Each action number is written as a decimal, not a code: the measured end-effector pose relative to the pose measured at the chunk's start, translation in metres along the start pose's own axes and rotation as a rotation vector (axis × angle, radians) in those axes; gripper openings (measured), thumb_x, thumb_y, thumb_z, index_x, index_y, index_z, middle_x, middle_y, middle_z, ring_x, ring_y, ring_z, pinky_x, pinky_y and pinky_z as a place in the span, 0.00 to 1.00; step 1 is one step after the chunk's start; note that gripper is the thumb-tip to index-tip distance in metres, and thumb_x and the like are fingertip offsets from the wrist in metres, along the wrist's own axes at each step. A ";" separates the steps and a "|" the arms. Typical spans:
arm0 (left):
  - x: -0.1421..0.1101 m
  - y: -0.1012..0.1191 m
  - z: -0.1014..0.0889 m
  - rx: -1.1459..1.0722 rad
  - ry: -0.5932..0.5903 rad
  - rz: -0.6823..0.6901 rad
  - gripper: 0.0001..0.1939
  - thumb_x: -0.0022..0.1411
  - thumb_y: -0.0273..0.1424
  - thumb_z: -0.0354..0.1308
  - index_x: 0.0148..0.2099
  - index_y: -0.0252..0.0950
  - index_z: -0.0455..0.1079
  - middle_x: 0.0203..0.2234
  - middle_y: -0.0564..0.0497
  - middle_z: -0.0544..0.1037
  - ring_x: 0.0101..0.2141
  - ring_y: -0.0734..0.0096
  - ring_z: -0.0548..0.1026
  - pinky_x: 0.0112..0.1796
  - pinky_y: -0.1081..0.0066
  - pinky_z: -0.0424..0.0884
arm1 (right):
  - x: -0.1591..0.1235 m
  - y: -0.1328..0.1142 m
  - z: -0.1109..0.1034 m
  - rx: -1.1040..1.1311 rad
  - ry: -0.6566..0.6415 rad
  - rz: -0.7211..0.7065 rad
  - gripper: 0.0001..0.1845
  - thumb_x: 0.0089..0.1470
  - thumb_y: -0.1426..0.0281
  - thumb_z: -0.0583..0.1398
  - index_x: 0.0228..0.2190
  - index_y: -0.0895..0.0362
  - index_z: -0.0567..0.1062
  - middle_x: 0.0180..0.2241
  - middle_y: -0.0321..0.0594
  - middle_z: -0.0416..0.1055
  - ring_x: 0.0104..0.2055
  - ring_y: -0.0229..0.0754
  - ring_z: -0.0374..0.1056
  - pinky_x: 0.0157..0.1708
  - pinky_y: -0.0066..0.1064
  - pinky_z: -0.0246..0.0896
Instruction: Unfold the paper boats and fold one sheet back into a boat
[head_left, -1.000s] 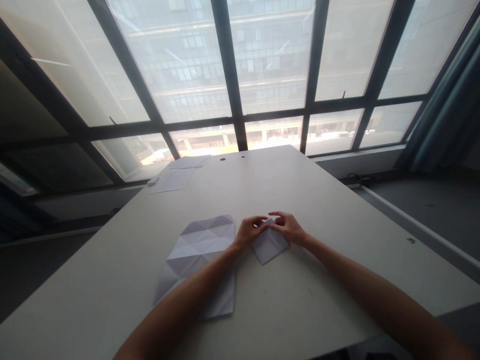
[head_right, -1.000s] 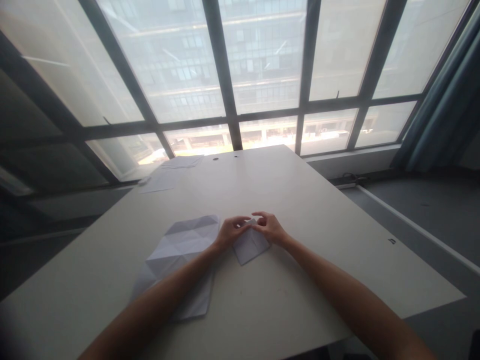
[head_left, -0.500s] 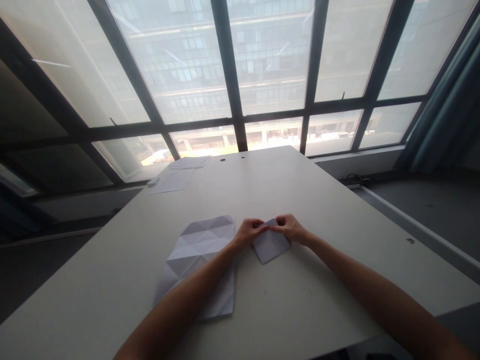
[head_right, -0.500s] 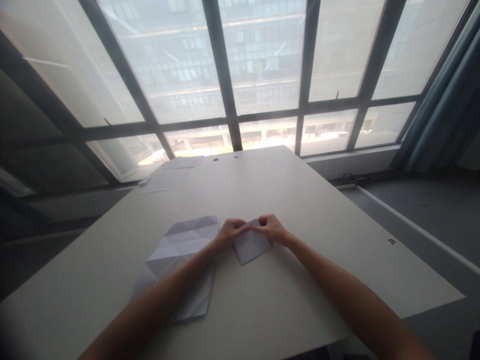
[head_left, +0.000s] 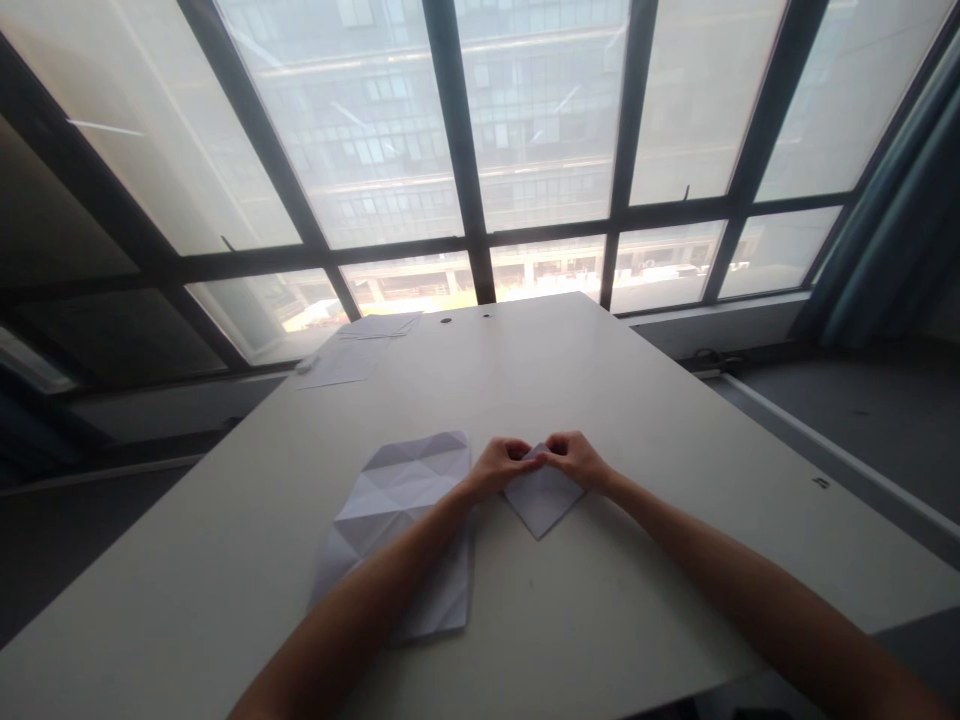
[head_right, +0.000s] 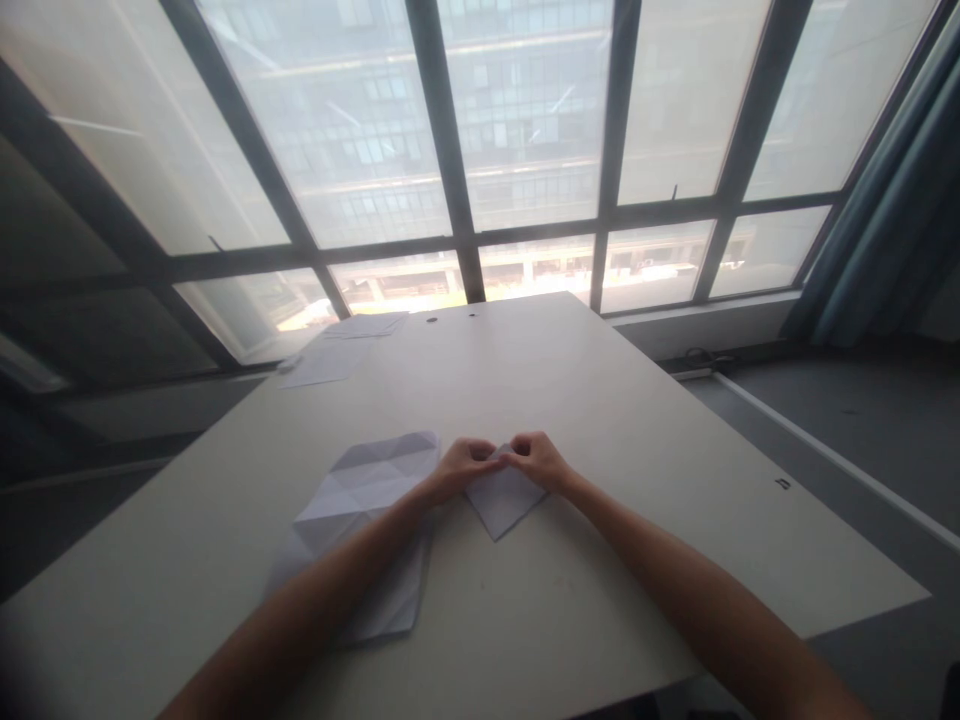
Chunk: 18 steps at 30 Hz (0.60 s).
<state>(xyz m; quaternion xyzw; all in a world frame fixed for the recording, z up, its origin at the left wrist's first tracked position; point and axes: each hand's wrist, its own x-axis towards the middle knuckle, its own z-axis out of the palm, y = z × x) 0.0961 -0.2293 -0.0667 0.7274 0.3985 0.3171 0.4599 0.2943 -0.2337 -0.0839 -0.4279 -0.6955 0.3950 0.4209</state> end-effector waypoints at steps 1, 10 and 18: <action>0.000 0.000 0.000 -0.012 0.012 0.000 0.22 0.52 0.47 0.66 0.35 0.30 0.78 0.24 0.51 0.75 0.25 0.74 0.69 0.25 0.76 0.59 | 0.000 -0.001 -0.001 0.020 -0.025 0.006 0.16 0.47 0.59 0.63 0.21 0.60 0.73 0.20 0.33 0.65 0.24 0.34 0.56 0.23 0.25 0.49; 0.003 -0.005 0.000 0.011 0.048 0.002 0.22 0.53 0.46 0.64 0.37 0.30 0.79 0.27 0.48 0.79 0.27 0.69 0.73 0.27 0.74 0.63 | 0.000 0.005 -0.003 0.057 0.006 0.032 0.16 0.49 0.58 0.63 0.23 0.60 0.76 0.22 0.35 0.69 0.24 0.35 0.60 0.23 0.26 0.51; 0.003 -0.001 -0.001 0.043 0.202 0.102 0.17 0.54 0.42 0.65 0.38 0.32 0.78 0.30 0.48 0.81 0.31 0.66 0.76 0.32 0.71 0.69 | -0.002 -0.002 0.002 0.064 0.145 -0.058 0.15 0.51 0.59 0.62 0.29 0.59 0.76 0.26 0.39 0.72 0.28 0.39 0.65 0.28 0.28 0.60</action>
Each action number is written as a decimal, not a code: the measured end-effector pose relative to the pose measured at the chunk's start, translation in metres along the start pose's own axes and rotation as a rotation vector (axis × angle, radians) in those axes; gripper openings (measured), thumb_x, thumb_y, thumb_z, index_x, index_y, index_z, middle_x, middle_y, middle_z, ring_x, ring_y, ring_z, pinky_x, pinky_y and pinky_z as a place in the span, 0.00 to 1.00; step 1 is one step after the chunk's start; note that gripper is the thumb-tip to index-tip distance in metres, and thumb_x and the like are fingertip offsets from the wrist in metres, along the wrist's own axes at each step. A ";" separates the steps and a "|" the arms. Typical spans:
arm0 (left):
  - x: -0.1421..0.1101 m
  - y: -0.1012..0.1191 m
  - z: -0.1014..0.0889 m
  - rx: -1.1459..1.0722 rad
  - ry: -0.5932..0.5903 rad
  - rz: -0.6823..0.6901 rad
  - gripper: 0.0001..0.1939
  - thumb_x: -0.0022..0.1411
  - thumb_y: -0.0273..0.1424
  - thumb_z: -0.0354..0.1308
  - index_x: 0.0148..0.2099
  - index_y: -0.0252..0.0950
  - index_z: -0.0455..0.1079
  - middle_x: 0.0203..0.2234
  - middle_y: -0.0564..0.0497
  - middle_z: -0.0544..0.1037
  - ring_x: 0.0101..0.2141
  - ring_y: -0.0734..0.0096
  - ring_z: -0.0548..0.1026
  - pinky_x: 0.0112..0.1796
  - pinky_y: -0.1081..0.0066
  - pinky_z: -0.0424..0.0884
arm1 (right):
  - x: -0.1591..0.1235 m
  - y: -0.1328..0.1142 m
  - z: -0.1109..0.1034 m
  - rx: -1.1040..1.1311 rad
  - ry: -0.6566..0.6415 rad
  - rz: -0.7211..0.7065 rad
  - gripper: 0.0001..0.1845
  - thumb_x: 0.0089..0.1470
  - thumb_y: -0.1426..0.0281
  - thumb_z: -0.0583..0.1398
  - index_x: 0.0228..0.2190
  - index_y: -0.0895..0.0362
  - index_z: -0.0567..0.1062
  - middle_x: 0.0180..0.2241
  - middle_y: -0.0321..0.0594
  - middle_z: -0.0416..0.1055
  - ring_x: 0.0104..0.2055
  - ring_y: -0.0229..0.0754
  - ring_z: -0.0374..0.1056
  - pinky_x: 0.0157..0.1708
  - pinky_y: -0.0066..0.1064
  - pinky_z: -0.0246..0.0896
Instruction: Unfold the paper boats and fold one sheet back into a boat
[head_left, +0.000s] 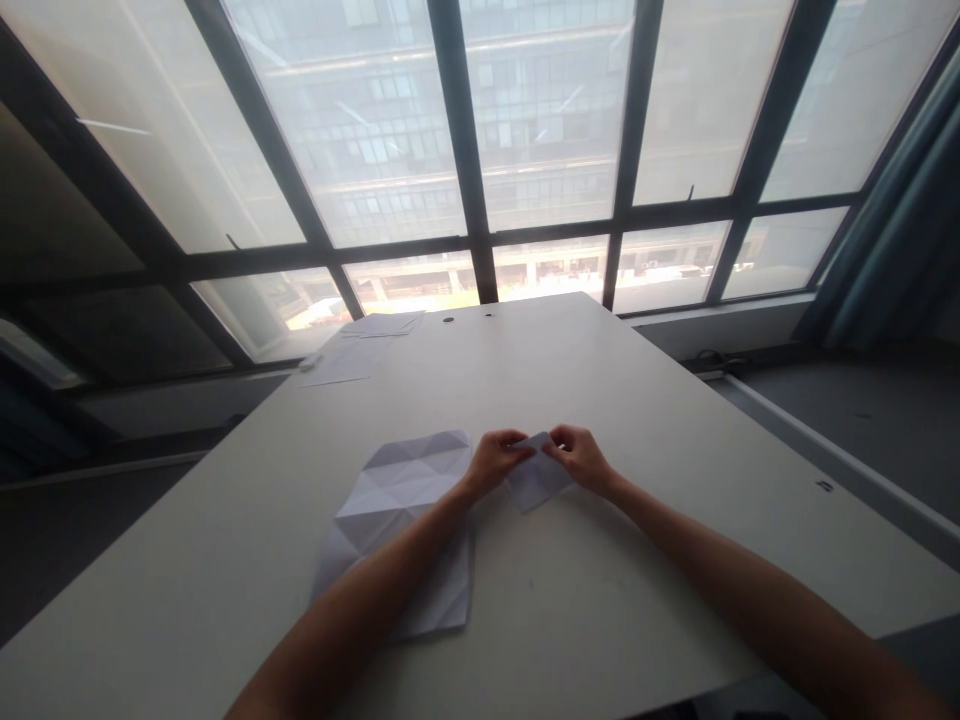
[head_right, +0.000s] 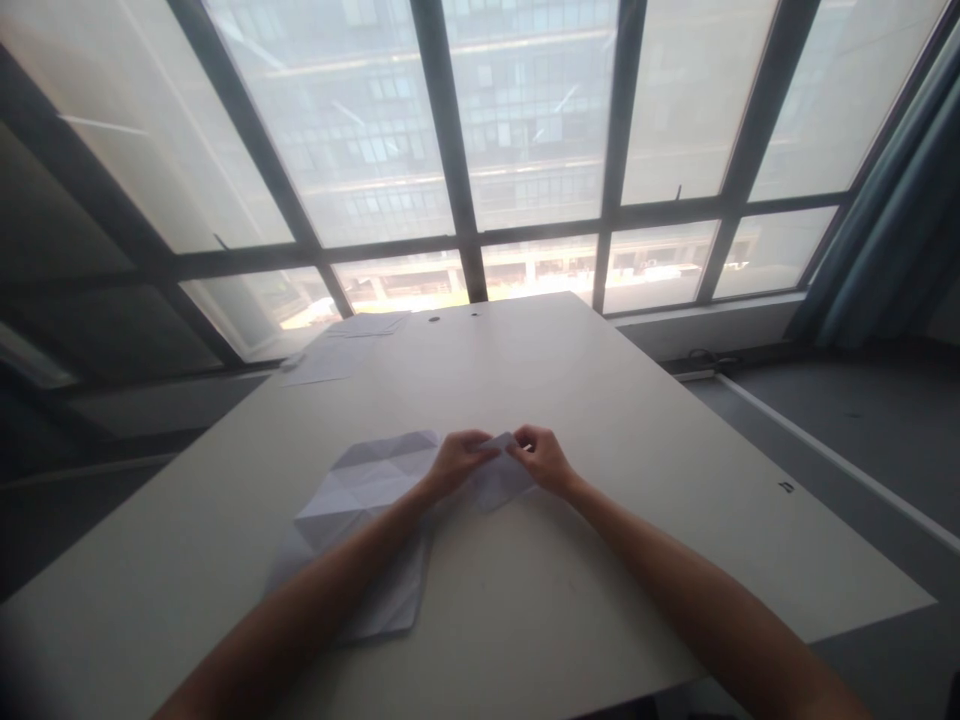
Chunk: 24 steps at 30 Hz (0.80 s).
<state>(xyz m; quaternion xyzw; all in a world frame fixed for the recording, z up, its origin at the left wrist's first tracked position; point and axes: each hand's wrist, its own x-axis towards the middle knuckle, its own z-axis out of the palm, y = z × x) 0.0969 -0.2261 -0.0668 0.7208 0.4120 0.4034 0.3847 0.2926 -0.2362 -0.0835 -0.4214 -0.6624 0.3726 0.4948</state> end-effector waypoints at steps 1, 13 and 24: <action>-0.001 0.002 0.000 0.030 0.062 0.034 0.16 0.55 0.42 0.65 0.37 0.33 0.78 0.30 0.48 0.81 0.31 0.66 0.76 0.33 0.70 0.70 | -0.001 -0.004 0.000 0.011 0.016 -0.038 0.14 0.52 0.59 0.62 0.29 0.59 0.76 0.27 0.39 0.73 0.30 0.40 0.66 0.30 0.29 0.62; -0.011 0.015 -0.007 0.452 0.256 0.483 0.09 0.65 0.35 0.58 0.34 0.42 0.77 0.41 0.50 0.81 0.49 0.63 0.74 0.55 0.56 0.59 | -0.009 -0.025 -0.009 -0.257 0.097 -0.465 0.08 0.59 0.64 0.61 0.30 0.51 0.79 0.35 0.42 0.76 0.41 0.45 0.67 0.46 0.42 0.62; -0.005 -0.004 -0.001 0.603 -0.318 0.448 0.20 0.64 0.35 0.58 0.58 0.44 0.70 0.56 0.48 0.72 0.57 0.62 0.68 0.59 0.61 0.60 | 0.000 0.005 -0.021 -0.497 -0.208 -0.373 0.11 0.54 0.76 0.60 0.31 0.51 0.82 0.37 0.39 0.78 0.42 0.42 0.70 0.46 0.34 0.63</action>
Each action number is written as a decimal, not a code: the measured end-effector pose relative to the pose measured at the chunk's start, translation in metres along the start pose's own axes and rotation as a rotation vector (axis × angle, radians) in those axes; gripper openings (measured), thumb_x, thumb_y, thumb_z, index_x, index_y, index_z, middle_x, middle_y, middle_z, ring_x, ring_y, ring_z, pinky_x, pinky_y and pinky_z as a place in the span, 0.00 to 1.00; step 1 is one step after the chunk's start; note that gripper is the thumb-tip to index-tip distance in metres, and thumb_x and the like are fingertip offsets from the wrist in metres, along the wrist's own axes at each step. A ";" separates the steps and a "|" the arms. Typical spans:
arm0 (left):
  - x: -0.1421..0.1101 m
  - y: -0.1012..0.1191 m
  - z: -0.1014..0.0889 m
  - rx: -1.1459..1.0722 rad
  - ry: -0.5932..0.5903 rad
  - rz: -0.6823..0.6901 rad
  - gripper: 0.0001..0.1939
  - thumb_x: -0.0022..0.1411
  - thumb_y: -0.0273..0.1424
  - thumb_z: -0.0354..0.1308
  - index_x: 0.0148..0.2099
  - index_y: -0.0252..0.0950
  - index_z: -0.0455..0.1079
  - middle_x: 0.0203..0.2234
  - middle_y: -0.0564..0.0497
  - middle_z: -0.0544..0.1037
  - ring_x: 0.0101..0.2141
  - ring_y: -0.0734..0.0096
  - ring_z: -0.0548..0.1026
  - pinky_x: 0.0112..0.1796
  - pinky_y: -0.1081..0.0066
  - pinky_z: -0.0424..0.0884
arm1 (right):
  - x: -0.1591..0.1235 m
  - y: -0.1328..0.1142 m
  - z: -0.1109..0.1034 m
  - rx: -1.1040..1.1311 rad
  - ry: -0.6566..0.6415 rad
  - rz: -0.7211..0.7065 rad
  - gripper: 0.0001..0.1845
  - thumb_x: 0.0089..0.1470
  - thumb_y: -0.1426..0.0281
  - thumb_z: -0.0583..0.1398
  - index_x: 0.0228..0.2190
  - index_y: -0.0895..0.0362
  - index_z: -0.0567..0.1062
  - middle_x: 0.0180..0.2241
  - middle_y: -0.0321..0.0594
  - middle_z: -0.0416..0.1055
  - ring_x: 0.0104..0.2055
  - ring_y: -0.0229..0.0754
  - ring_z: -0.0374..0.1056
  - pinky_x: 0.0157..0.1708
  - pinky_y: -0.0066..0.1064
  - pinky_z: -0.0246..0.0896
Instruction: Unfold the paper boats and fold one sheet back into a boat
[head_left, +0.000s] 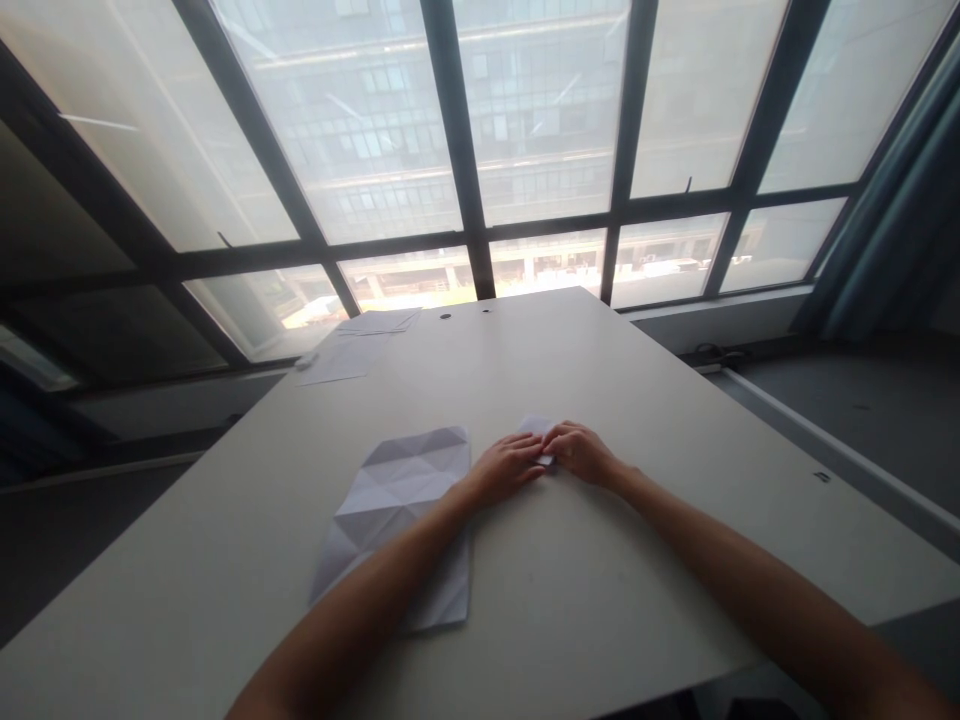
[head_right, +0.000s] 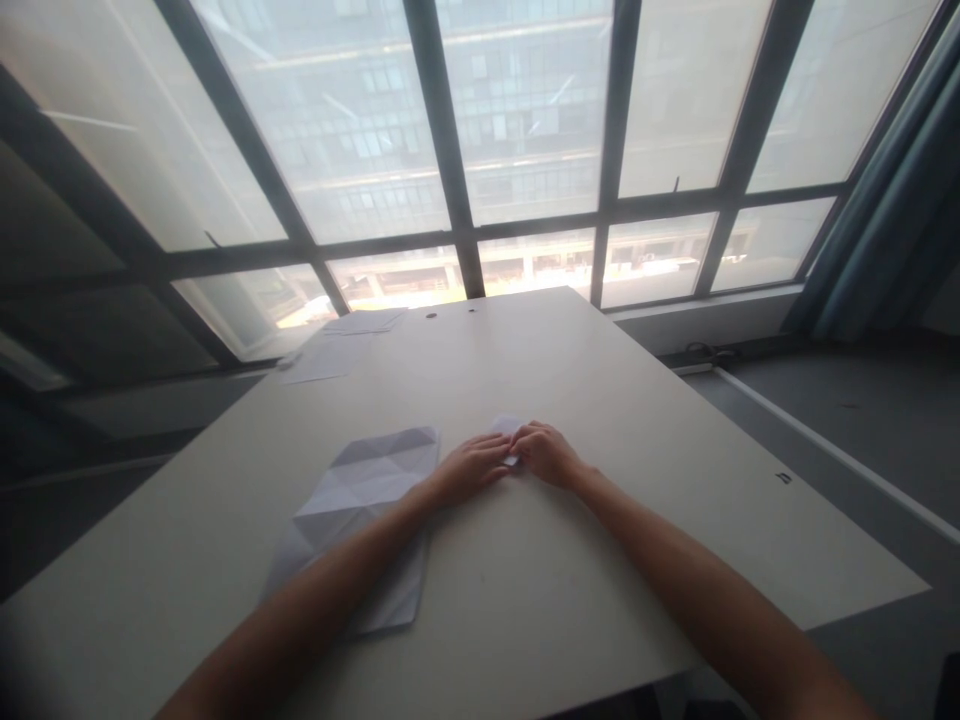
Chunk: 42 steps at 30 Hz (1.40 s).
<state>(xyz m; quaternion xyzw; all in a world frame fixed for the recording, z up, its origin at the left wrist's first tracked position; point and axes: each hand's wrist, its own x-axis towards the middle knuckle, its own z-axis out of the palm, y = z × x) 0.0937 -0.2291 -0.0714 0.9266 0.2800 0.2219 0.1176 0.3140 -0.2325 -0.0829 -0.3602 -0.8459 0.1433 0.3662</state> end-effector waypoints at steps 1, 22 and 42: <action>0.000 -0.001 0.001 -0.002 -0.030 0.009 0.22 0.65 0.36 0.57 0.60 0.44 0.67 0.58 0.48 0.70 0.59 0.62 0.66 0.61 0.61 0.58 | -0.001 -0.001 -0.002 -0.008 -0.024 0.007 0.12 0.52 0.77 0.61 0.33 0.51 0.82 0.38 0.39 0.78 0.43 0.42 0.70 0.47 0.34 0.63; -0.002 -0.008 0.020 0.202 -0.158 -0.257 0.30 0.71 0.41 0.41 0.70 0.34 0.47 0.67 0.41 0.51 0.67 0.59 0.46 0.63 0.55 0.42 | -0.001 0.005 0.016 -0.371 -0.131 0.296 0.29 0.57 0.58 0.59 0.58 0.54 0.66 0.60 0.49 0.61 0.61 0.53 0.54 0.57 0.44 0.49; 0.001 0.003 0.010 0.118 -0.094 -0.114 0.19 0.68 0.35 0.50 0.60 0.45 0.65 0.60 0.49 0.67 0.61 0.64 0.62 0.63 0.58 0.49 | 0.005 -0.006 0.003 -0.376 -0.138 0.222 0.16 0.62 0.69 0.52 0.44 0.55 0.78 0.45 0.45 0.75 0.50 0.44 0.65 0.53 0.36 0.54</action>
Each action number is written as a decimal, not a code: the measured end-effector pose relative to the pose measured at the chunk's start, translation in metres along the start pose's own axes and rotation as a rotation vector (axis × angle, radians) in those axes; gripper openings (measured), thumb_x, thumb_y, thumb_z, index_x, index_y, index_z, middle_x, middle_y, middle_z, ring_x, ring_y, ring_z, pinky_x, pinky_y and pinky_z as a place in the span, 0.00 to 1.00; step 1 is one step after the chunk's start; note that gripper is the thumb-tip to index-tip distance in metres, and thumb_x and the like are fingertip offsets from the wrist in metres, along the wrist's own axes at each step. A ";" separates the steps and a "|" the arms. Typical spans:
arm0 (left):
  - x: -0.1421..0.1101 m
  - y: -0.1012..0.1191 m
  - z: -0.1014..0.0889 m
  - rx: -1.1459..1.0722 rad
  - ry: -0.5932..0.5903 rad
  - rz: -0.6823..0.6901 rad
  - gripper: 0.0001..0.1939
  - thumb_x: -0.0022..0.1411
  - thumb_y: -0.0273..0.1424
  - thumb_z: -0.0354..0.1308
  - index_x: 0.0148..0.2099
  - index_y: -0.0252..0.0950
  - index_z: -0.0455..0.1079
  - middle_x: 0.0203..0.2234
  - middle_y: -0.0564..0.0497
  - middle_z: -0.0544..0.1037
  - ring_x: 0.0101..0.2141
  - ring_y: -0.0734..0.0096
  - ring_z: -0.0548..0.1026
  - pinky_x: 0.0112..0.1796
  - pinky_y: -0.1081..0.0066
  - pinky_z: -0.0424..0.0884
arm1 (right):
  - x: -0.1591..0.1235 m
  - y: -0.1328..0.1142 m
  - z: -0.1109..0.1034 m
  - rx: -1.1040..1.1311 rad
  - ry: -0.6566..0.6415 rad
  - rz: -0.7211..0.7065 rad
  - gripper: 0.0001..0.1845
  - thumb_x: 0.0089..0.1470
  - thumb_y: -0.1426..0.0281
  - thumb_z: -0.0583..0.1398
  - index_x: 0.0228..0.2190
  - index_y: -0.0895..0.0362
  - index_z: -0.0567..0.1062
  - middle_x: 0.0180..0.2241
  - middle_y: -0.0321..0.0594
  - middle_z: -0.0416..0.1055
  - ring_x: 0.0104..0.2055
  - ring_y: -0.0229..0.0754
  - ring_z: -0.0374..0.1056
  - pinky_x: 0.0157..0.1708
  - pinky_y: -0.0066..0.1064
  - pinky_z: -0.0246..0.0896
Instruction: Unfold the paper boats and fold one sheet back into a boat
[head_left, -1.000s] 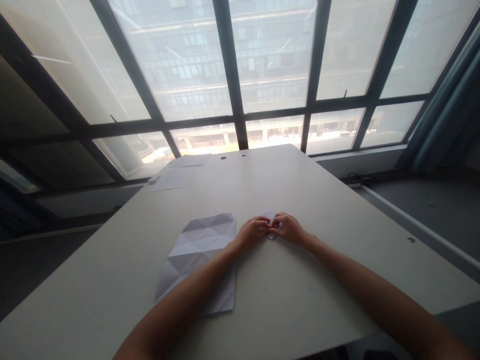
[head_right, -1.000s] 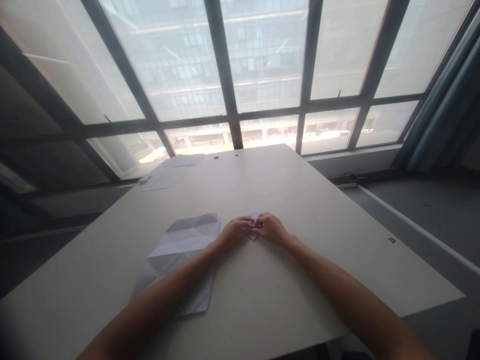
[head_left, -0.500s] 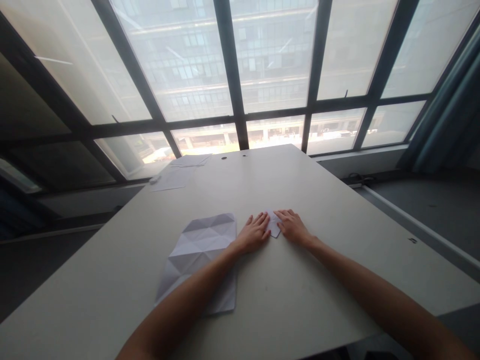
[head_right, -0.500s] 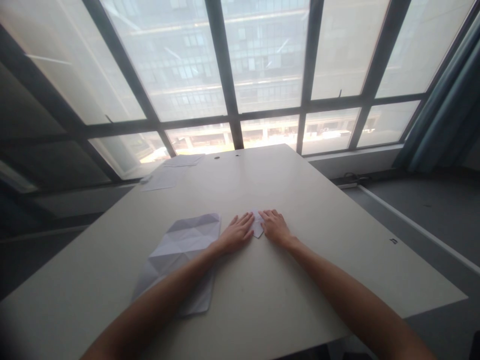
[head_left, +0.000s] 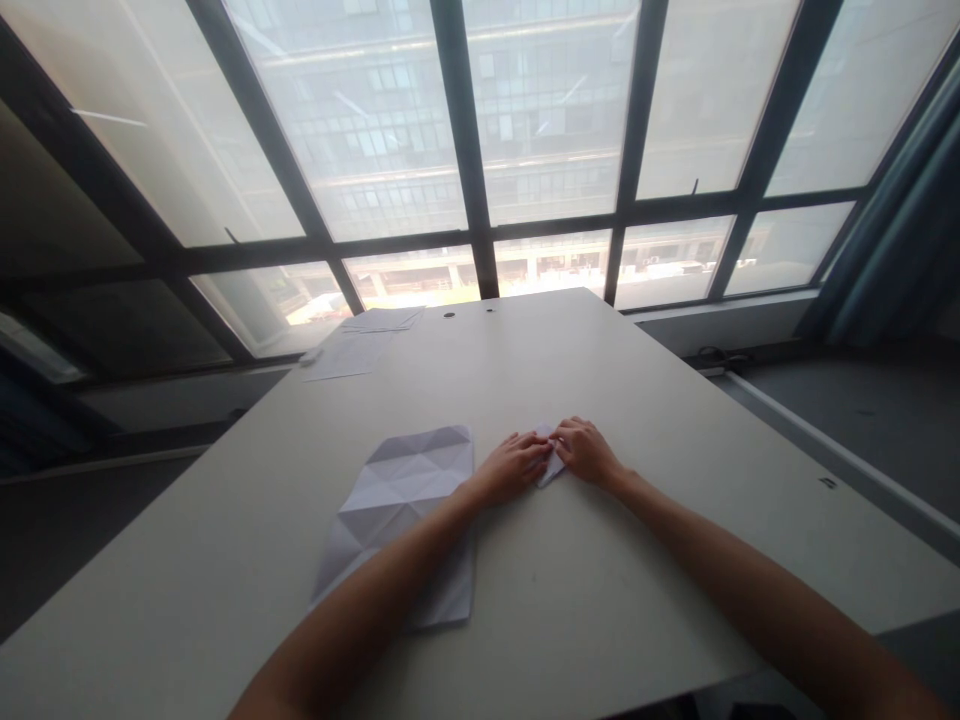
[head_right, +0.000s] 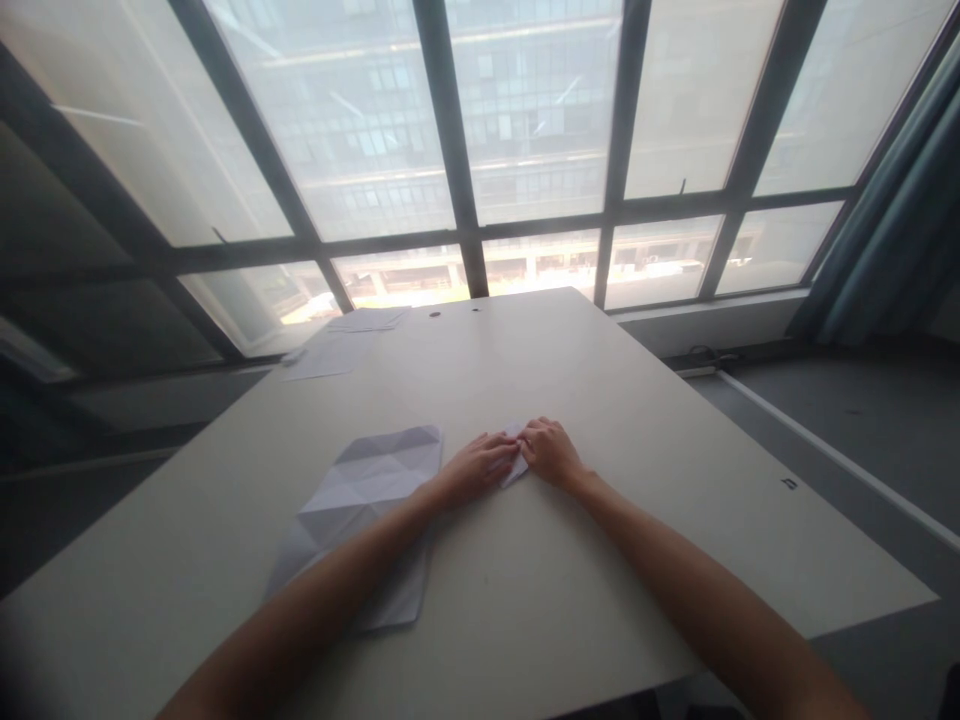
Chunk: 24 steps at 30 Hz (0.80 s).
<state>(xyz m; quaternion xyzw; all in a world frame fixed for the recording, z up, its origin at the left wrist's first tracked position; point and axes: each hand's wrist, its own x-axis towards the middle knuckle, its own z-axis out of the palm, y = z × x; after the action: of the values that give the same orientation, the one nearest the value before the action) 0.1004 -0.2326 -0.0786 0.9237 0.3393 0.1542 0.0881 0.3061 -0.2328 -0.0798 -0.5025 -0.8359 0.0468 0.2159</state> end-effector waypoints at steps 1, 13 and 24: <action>0.000 0.000 0.000 -0.001 -0.002 0.015 0.19 0.68 0.34 0.50 0.60 0.44 0.65 0.61 0.48 0.65 0.61 0.64 0.62 0.63 0.59 0.50 | 0.000 0.001 0.000 -0.011 -0.007 -0.007 0.17 0.63 0.68 0.51 0.47 0.53 0.77 0.49 0.44 0.73 0.53 0.45 0.63 0.54 0.37 0.53; 0.000 -0.003 0.003 -0.008 -0.089 0.046 0.24 0.71 0.35 0.44 0.67 0.46 0.55 0.65 0.51 0.59 0.65 0.61 0.52 0.63 0.53 0.46 | 0.010 0.021 0.013 -0.066 -0.172 0.194 0.28 0.67 0.56 0.38 0.63 0.47 0.59 0.69 0.43 0.41 0.70 0.56 0.33 0.61 0.63 0.30; -0.004 0.003 -0.002 -0.042 -0.049 0.037 0.33 0.65 0.44 0.53 0.68 0.43 0.50 0.65 0.46 0.59 0.65 0.62 0.54 0.64 0.55 0.43 | -0.002 0.021 0.008 -0.003 -0.205 0.002 0.29 0.66 0.60 0.43 0.65 0.53 0.55 0.67 0.44 0.46 0.70 0.50 0.35 0.63 0.59 0.27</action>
<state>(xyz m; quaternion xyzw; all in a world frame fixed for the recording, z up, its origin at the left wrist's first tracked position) 0.0988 -0.2372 -0.0767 0.9314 0.3164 0.1401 0.1131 0.3210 -0.2233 -0.0942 -0.4960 -0.8532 0.0971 0.1286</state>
